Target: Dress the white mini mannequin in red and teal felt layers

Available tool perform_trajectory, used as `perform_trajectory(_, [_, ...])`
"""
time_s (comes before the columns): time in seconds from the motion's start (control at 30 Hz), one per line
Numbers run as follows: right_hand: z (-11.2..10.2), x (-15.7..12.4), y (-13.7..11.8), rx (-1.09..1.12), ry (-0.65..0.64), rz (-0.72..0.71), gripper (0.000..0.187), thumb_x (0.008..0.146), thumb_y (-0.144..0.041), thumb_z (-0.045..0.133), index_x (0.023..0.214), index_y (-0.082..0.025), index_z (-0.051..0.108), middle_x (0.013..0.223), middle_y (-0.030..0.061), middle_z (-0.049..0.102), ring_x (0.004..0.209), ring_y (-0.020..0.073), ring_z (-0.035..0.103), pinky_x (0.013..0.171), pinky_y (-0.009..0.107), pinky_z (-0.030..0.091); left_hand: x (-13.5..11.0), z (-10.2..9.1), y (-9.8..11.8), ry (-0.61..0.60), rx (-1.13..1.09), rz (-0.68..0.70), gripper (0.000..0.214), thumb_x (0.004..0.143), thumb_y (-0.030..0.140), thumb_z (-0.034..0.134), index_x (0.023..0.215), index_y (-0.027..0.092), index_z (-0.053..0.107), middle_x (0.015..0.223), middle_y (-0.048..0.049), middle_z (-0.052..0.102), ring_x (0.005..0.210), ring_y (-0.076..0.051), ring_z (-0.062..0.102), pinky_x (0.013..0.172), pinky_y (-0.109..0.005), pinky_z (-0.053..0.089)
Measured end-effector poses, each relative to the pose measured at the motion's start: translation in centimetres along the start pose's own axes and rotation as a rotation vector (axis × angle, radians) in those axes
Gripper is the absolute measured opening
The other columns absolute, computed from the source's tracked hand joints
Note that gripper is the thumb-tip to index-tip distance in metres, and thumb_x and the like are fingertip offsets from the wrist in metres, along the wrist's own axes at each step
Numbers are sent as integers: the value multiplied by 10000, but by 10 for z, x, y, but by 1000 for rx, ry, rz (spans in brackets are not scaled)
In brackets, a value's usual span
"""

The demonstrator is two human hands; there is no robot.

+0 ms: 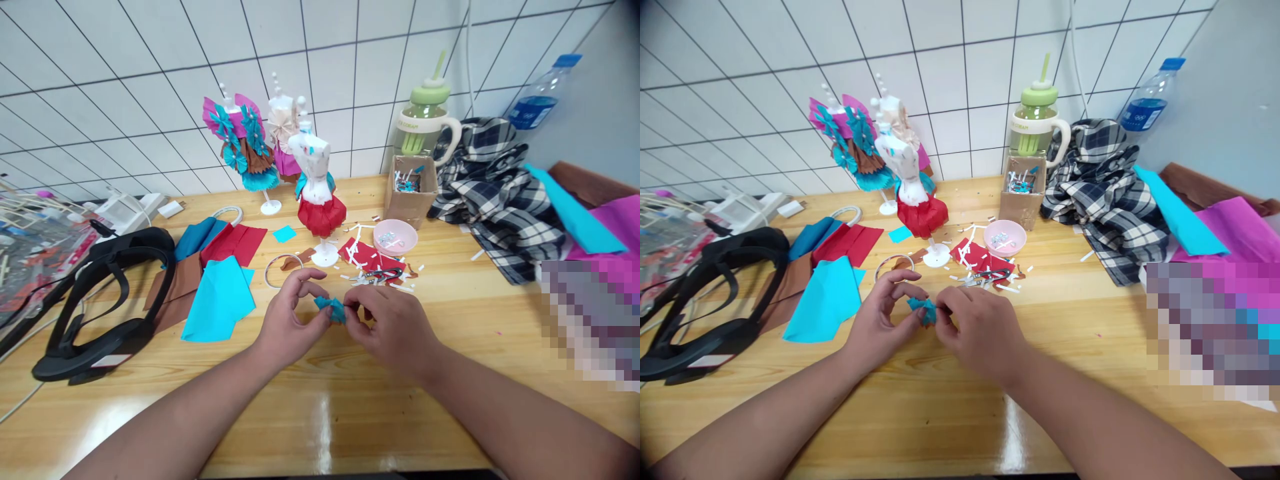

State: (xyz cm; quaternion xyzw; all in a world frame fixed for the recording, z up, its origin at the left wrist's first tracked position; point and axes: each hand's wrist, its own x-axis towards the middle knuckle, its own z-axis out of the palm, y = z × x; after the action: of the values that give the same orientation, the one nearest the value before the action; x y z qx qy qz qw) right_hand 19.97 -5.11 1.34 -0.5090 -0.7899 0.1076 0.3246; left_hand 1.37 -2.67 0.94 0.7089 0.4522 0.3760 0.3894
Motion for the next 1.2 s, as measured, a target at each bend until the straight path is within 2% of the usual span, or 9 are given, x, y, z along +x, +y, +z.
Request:
perform_trajectory(0.2, [1, 2, 0, 76, -49, 65, 42, 794, -179, 559, 822, -209, 567, 696, -25, 641, 578, 114, 543, 585, 248, 359, 0, 0, 0, 7, -39, -37, 399, 763, 126, 593, 1119, 228, 444, 854, 4, 616, 800, -150, 625, 769, -309, 497])
perform_trajectory(0.37, [0, 3, -1, 218, -90, 163, 50, 794, -172, 550, 809, -215, 568, 667, -38, 634, 561, 107, 548, 568, 240, 383, 1, 0, 3, 12, -164, -86, 396, 737, 111, 590, 1076, 232, 424, 802, 27, 597, 727, -129, 606, 677, -264, 497])
perform_trajectory(0.43, [-1, 3, -2, 282, -117, 199, 100, 801, -198, 559, 896, -220, 578, 778, -22, 674, 589, 109, 565, 575, 242, 410, 1, 0, 4, 1, -187, -97, 398, 737, 106, 585, 1075, 233, 418, 787, 35, 591, 708, -125, 607, 680, -266, 497])
perform_trajectory(0.53, [-1, 1, -3, 294, -121, 195, 344, 791, -272, 610, 1125, -226, 544, 965, 15, 690, 646, 126, 581, 593, 260, 449, 0, 0, 4, -2, -126, -64, 409, 738, 104, 589, 1089, 233, 425, 807, 27, 603, 756, -135, 619, 742, -290, 491])
perform_trajectory(0.6, [0, 0, -3, 282, -108, 182, 409, 794, -289, 617, 1188, -230, 522, 984, 23, 690, 668, 136, 587, 598, 267, 459, 0, 1, 4, -7, -78, -35, 419, 735, 100, 594, 1097, 234, 432, 814, 22, 607, 781, -142, 619, 767, -299, 482])
perform_trajectory(0.8, [4, 0, -1, 361, -83, 175, 377, 806, -175, 569, 1168, -277, 539, 908, -9, 702, 710, 134, 622, 609, 251, 460, -2, 2, 5, -74, -75, 27, 456, 733, 82, 581, 1132, 239, 425, 810, 17, 600, 774, -145, 610, 794, -315, 479])
perform_trajectory(0.97, [5, 2, 1, 456, -65, 256, 384, 803, -157, 553, 1169, -269, 531, 857, -23, 681, 663, 110, 606, 595, 233, 462, -2, 1, 4, -88, -116, 6, 475, 749, 80, 580, 1164, 240, 412, 824, 11, 591, 794, -147, 601, 770, -301, 486])
perform_trajectory(1.2, [2, 6, 3, 567, -37, 326, 347, 802, -163, 555, 1139, -247, 553, 840, -9, 650, 652, 107, 592, 536, 212, 449, -1, -6, -2, -164, -334, -35, 475, 829, 262, 612, 1260, 226, 413, 945, -59, 614, 939, -210, 600, 818, -351, 479])
